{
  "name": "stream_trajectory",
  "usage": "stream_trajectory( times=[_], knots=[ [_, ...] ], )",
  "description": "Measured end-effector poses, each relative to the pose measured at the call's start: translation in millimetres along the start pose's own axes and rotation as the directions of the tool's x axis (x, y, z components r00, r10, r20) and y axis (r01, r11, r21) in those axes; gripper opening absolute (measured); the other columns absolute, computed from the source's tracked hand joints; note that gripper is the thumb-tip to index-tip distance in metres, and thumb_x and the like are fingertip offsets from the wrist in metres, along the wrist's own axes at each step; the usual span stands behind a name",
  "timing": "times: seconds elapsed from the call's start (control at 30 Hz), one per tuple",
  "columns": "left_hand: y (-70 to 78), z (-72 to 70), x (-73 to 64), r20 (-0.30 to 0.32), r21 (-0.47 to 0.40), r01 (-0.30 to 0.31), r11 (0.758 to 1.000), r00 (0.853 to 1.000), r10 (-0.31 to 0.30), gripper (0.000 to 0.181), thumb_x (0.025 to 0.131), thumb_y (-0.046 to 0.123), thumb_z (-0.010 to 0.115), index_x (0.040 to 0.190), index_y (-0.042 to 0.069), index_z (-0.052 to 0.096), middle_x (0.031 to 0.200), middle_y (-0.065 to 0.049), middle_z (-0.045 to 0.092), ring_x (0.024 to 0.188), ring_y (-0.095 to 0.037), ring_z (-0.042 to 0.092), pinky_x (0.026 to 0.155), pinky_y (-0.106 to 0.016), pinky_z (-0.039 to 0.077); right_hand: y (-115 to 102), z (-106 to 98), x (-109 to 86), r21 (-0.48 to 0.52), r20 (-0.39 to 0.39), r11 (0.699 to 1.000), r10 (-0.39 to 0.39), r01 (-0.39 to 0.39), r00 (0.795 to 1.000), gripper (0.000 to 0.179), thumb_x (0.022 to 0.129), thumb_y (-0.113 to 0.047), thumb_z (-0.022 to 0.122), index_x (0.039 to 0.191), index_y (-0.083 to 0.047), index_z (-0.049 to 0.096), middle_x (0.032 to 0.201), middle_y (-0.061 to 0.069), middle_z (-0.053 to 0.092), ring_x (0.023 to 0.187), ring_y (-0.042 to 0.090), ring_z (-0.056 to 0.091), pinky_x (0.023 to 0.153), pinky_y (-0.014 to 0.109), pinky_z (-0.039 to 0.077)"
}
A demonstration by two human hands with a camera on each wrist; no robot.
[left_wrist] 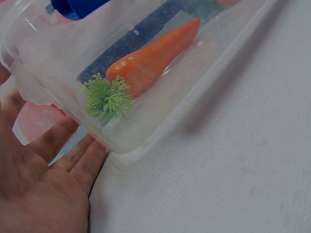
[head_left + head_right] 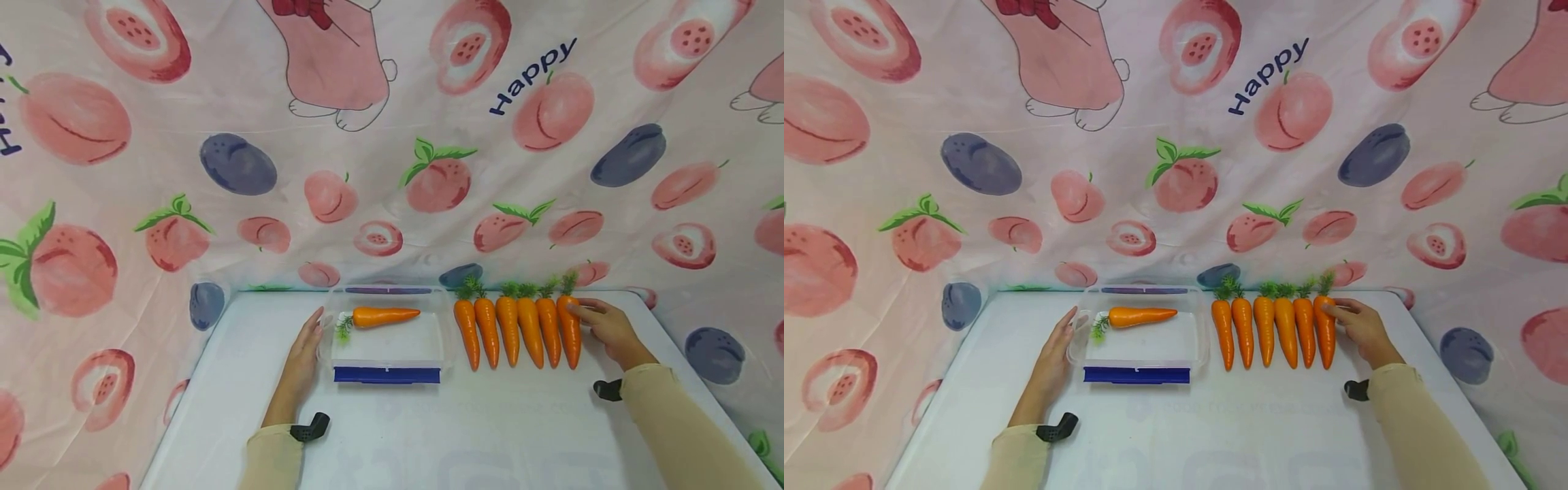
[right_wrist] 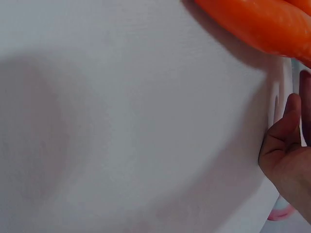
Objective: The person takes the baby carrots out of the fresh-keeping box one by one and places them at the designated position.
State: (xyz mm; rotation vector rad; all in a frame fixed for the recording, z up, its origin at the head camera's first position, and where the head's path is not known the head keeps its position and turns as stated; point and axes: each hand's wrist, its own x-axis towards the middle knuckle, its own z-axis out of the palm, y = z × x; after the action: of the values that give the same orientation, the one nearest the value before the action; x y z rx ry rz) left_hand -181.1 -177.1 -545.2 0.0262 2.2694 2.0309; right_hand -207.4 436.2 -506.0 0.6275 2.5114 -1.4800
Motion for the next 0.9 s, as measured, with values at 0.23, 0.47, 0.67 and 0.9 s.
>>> stream_trajectory(
  times=[0.23,0.47,0.67,0.9],
  knots=[
    [0.8,-0.6,0.4,0.004,0.0,-0.002,1.0,1.0,0.002,0.05,0.108,0.053,0.038,0.157,0.044,0.034,0.17,0.006,0.023,0.159,-0.025,0.016,0.13,-0.053,0.01,-1.7,2.1,0.8,-0.024,0.0,0.999,0.048,-0.048,0.999,0.098,0.094,-0.066,0.058,0.161,-0.003,0.026,0.165,0.028,0.022,0.147,0.049,0.025,0.121,0.065,0.027],
    [-1.5,-1.3,1.5,-0.002,-0.008,-0.017,1.0,1.0,0.017,0.05,0.108,0.051,0.039,0.157,0.042,0.035,0.169,0.004,0.026,0.159,-0.024,0.018,0.13,-0.053,0.01,-3.5,1.1,2.0,-0.035,0.017,0.995,0.093,-0.092,0.996,0.099,0.093,-0.068,0.058,0.161,-0.004,0.025,0.166,0.029,0.019,0.148,0.049,0.024,0.122,0.063,0.026],
    [-2.6,0.1,1.8,0.006,-0.03,-0.006,1.0,1.0,0.006,0.051,0.108,0.053,0.039,0.157,0.042,0.035,0.17,0.004,0.024,0.159,-0.024,0.017,0.13,-0.052,0.011,-2.7,-0.3,2.9,-0.038,0.029,0.992,0.121,-0.12,0.992,0.099,0.093,-0.068,0.059,0.16,-0.003,0.027,0.165,0.03,0.018,0.148,0.05,0.023,0.122,0.063,0.026],
    [-0.7,1.0,0.8,0.005,-0.025,-0.008,1.0,1.0,0.008,0.052,0.108,0.052,0.039,0.158,0.04,0.034,0.17,0.003,0.024,0.159,-0.026,0.017,0.13,-0.053,0.011,-1.6,-1.3,3.2,-0.035,0.047,0.989,0.149,-0.147,0.988,0.103,0.09,-0.071,0.06,0.161,-0.006,0.024,0.167,0.029,0.014,0.149,0.052,0.019,0.121,0.066,0.025]
  ],
)
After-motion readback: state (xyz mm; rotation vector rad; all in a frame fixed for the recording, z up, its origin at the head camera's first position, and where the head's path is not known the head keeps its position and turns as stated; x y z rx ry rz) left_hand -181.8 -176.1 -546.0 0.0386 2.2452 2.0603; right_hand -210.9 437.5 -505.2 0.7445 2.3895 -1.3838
